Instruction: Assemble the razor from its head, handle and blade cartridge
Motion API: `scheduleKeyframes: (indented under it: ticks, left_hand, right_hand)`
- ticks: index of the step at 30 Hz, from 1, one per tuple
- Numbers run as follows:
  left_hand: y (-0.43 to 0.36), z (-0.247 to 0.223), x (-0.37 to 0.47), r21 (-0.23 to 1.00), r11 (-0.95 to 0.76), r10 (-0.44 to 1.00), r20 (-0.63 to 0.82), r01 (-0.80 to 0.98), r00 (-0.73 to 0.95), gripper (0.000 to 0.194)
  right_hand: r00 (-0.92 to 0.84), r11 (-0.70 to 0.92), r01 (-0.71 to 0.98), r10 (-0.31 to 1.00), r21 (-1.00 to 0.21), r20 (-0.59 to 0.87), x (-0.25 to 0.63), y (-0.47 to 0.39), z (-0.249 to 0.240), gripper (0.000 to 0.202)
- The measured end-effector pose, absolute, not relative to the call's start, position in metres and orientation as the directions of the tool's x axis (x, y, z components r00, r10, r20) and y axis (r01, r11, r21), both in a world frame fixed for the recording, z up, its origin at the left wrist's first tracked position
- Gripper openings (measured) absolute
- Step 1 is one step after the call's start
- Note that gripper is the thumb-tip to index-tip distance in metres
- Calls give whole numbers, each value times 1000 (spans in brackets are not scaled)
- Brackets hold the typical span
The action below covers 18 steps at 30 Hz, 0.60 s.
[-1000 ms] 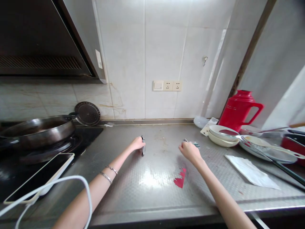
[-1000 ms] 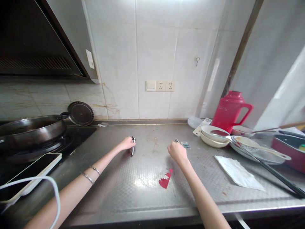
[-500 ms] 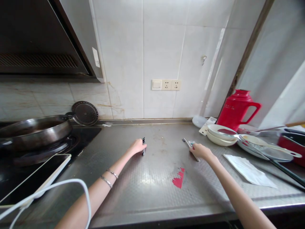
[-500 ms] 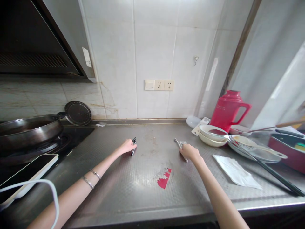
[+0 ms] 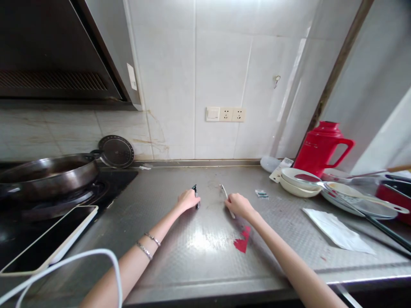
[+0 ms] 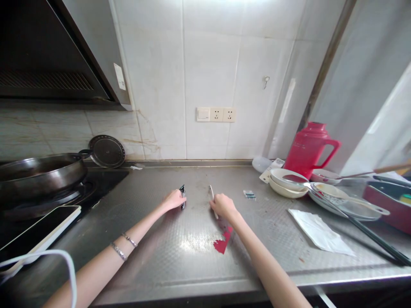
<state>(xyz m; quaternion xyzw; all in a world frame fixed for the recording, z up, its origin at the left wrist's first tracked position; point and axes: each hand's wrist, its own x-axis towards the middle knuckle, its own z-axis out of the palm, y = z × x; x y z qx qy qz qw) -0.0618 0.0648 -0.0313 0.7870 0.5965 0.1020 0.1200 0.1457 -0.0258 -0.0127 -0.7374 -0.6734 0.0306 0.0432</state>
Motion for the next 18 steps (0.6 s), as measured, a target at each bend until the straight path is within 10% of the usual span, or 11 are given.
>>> scheduleKeyframes:
  ticks: [18]
  left_hand:
    - [61, -26, -62, 317, -287, 951, -21, 904, 309, 27]
  right_hand:
    - [-2, 5, 990, 1000, -138, 22, 66, 1, -18, 37]
